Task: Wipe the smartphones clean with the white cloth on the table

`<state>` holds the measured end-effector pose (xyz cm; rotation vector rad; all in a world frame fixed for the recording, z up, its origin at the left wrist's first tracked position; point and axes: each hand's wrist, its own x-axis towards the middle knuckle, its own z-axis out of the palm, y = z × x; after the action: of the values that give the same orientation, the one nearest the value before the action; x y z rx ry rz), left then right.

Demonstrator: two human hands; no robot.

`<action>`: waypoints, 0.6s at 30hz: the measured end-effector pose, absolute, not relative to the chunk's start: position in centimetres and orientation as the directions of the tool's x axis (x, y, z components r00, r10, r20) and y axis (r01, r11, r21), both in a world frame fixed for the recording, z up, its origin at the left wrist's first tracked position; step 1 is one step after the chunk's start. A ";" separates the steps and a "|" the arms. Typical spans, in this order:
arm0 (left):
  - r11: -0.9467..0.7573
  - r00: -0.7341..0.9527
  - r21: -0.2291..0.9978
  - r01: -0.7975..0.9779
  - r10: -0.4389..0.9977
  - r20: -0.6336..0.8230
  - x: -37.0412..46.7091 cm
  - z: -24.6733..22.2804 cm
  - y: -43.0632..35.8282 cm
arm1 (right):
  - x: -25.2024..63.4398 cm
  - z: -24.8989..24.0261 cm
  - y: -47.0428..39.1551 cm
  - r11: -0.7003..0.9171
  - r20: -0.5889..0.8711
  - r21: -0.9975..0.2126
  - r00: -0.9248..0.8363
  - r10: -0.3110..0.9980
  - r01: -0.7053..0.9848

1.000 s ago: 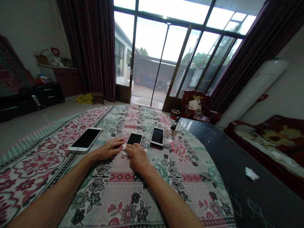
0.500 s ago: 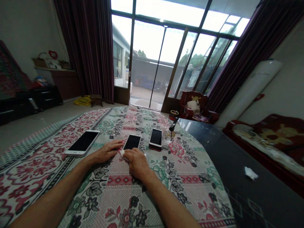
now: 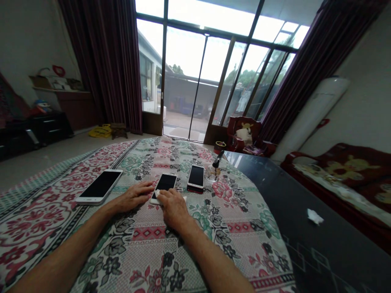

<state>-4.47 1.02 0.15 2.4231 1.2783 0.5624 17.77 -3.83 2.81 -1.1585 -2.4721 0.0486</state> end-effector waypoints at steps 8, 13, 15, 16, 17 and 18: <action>-0.533 0.504 0.484 0.694 0.840 0.203 -4.3 0.3 0.9 | 18.4 2.7 -1.8 0.491 0.325 -0.239 -0.408 0.853 0.838; -0.502 0.473 0.471 0.726 0.861 0.189 -4.2 -0.2 1.2 | 18.0 2.4 -2.0 0.413 0.352 -0.267 -0.311 0.883 0.871; -0.502 0.471 0.459 0.733 0.862 0.190 -4.2 -0.5 1.3 | 17.7 2.2 -2.2 0.479 0.364 -0.261 -0.374 0.853 0.838; -0.507 0.474 0.454 0.733 0.859 0.193 -4.2 -0.6 1.4 | 17.6 2.1 -2.2 0.524 0.368 -0.254 -0.420 0.829 0.813; -0.513 0.478 0.449 0.732 0.856 0.198 -4.2 -0.7 1.4 | 17.6 2.1 -2.2 0.564 0.370 -0.246 -0.461 0.806 0.788; -0.517 0.480 0.445 0.731 0.853 0.203 -4.2 -0.7 1.5 | 17.6 2.1 -2.0 0.591 0.369 -0.241 -0.490 0.790 0.770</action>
<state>-4.24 1.45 -0.73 2.4326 1.3432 0.5822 17.58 -1.99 2.05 -1.2462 -2.3796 0.0602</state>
